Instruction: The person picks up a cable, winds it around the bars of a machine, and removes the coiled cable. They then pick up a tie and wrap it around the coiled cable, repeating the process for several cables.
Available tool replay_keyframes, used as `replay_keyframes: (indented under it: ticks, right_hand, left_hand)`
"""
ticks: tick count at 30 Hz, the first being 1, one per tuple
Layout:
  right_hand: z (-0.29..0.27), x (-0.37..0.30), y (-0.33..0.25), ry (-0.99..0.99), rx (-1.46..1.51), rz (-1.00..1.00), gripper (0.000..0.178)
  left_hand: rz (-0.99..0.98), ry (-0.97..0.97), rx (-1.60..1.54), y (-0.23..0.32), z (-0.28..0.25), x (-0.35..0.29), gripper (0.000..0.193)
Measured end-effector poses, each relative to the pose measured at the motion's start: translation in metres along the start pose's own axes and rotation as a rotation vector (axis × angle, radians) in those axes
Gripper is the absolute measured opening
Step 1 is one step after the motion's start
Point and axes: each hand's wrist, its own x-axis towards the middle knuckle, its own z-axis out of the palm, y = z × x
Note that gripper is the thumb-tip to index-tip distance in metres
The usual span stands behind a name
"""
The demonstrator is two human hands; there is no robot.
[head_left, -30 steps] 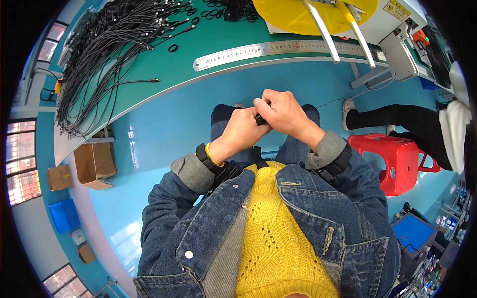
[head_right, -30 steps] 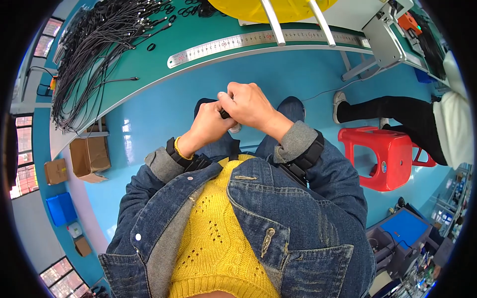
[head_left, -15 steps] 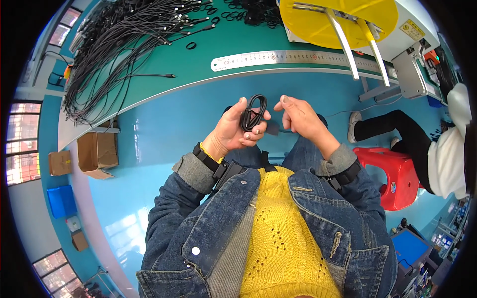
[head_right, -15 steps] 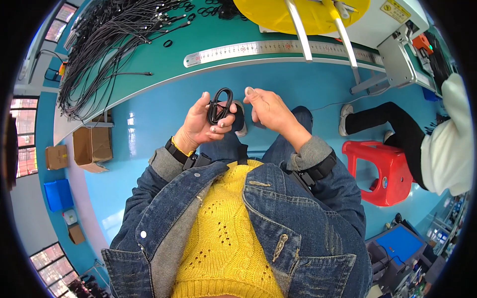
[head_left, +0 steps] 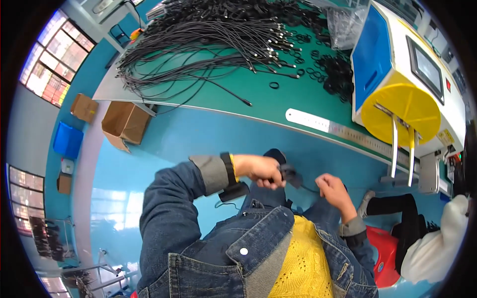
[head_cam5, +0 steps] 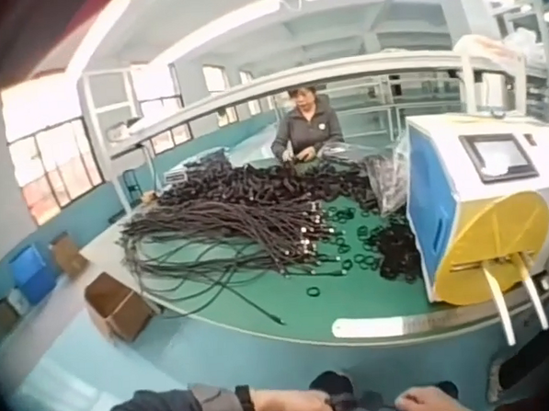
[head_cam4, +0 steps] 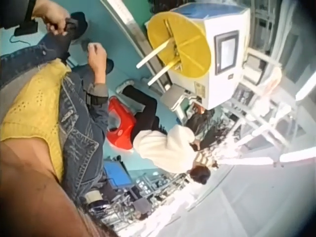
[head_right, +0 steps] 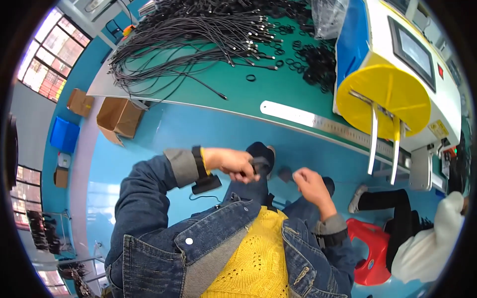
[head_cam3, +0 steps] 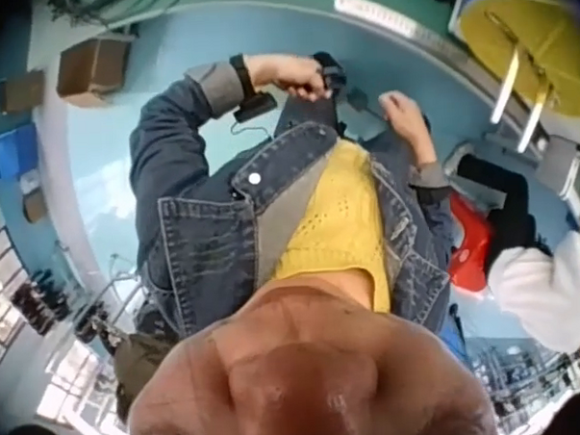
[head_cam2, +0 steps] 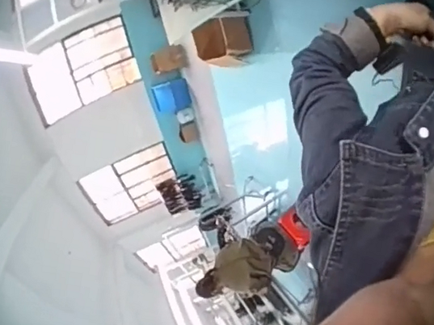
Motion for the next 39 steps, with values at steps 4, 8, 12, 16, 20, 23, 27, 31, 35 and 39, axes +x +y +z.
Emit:
replay_keyframes:
  ticks: [4,8,12,16,20,23,27,31,35,39]
  right_hand:
    - [-0.001,-0.005,0.023,-0.045,-0.023,0.141,0.022]
    - [0.002,0.006,0.018,-0.052,0.018,0.152,0.022]
    - [-0.002,0.008,0.012,0.011,0.051,0.171,0.023]
    - [0.007,0.015,0.022,-0.016,0.039,0.146,0.023]
    - [0.006,0.011,0.004,-0.009,-0.013,0.108,0.023]
    - [0.004,0.004,0.006,0.014,0.002,0.117,0.024]
    - [-0.003,-0.009,0.018,0.058,0.076,0.138,0.022]
    - [-0.002,-0.008,0.016,0.038,0.085,0.106,0.019]
    - [0.000,-0.007,0.002,0.170,0.138,-0.113,0.019]
    - [-0.022,-0.048,-0.058,0.662,0.053,-0.476,0.046]
  left_hand:
    - [0.943,0.504,0.752,0.094,-0.109,-0.082,0.019]
    - [1.099,1.007,-0.325,0.148,-0.227,-0.132,0.033]
    - [0.648,1.555,0.763,0.106,-0.257,-0.090,0.028]
    - [0.644,1.672,1.019,0.048,-0.257,-0.035,0.029]
    - [0.512,1.625,1.086,0.059,-0.240,-0.036,0.027]
    - [0.439,1.450,1.049,0.066,-0.241,-0.062,0.024]
    - [0.757,1.332,0.904,0.100,-0.198,-0.126,0.017]
    - [1.291,1.398,0.309,0.119,-0.147,-0.190,0.011]
    - [1.329,1.308,0.475,0.118,-0.078,-0.180,0.010]
    - [1.276,1.046,0.924,0.091,-0.014,-0.152,0.008]
